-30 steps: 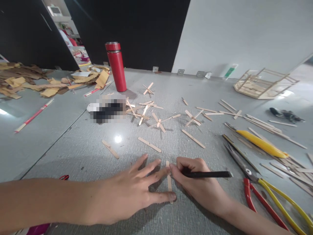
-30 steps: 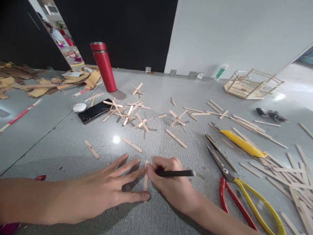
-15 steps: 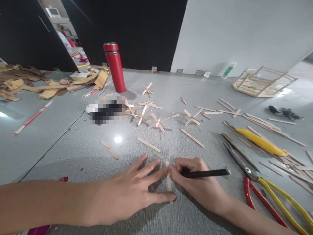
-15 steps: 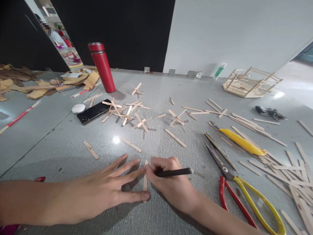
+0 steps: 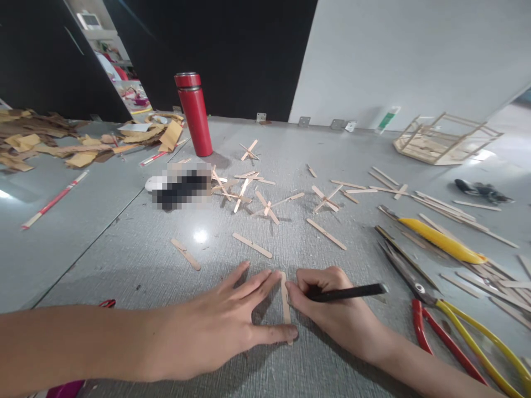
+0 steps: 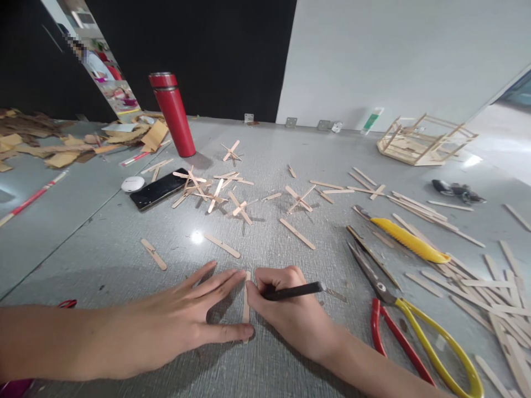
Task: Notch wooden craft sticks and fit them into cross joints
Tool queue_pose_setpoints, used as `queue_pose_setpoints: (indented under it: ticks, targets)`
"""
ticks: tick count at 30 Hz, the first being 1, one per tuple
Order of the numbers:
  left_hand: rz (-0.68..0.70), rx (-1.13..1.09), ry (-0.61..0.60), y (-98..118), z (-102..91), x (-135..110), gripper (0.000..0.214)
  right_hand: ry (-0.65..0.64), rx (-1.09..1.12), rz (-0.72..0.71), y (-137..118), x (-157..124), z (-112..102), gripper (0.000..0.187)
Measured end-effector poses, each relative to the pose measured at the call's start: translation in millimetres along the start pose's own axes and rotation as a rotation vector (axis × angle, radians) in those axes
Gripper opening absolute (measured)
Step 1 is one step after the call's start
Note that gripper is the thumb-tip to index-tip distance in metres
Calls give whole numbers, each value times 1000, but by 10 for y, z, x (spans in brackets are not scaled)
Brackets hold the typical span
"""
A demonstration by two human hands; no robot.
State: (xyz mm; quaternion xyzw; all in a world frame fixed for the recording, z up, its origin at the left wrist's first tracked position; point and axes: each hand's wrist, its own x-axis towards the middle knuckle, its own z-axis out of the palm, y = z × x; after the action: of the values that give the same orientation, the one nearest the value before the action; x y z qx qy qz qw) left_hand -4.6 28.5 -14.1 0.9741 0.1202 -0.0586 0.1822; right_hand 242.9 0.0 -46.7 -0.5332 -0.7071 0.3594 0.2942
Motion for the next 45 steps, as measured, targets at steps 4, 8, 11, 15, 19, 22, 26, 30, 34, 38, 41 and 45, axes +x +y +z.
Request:
queue_pose_setpoints:
  ticks: [4, 8, 11, 15, 19, 22, 26, 30, 34, 38, 41, 45]
  targets:
    - [-8, -8, -30, -10, -3, 11, 113, 7, 19, 6, -12, -3, 0, 45]
    - [-6, -9, -33, -16, 12, 7, 112, 101, 71, 54, -41, -28, -25, 45]
    - [-2, -13, -3, -30, 48, -4, 112, 233, 134, 131, -53, -42, -50, 45]
    - [14, 2, 55, -57, 99, -18, 111, 304, 175, 171, -61, -31, -52, 44]
    - [18, 36, 60, -67, 112, -13, 105, 264, 135, 125, -63, -29, -31, 42]
    - [24, 55, 68, -62, 108, -6, 98, 221, 73, 67, -56, -45, -25, 40]
    - [20, 75, 52, -52, 84, 0, 105, 177, 15, 13, -48, -65, -29, 41]
    - [23, 97, 21, -50, 67, 26, 107, 164, -12, -4, -53, -65, -24, 42]
    - [33, 132, 49, -76, 95, 51, 100, 187, -25, -10, -57, -48, -19, 42]
    - [40, 124, 54, -104, 130, 35, 111, 214, -32, -8, -49, -39, -17, 43]
    - [37, 85, 43, -109, 135, 13, 104, 220, -37, -1, -41, -44, -13, 43]
    - [17, 16, 27, -100, 107, -9, 104, 217, -36, 6, -36, -46, -5, 42]
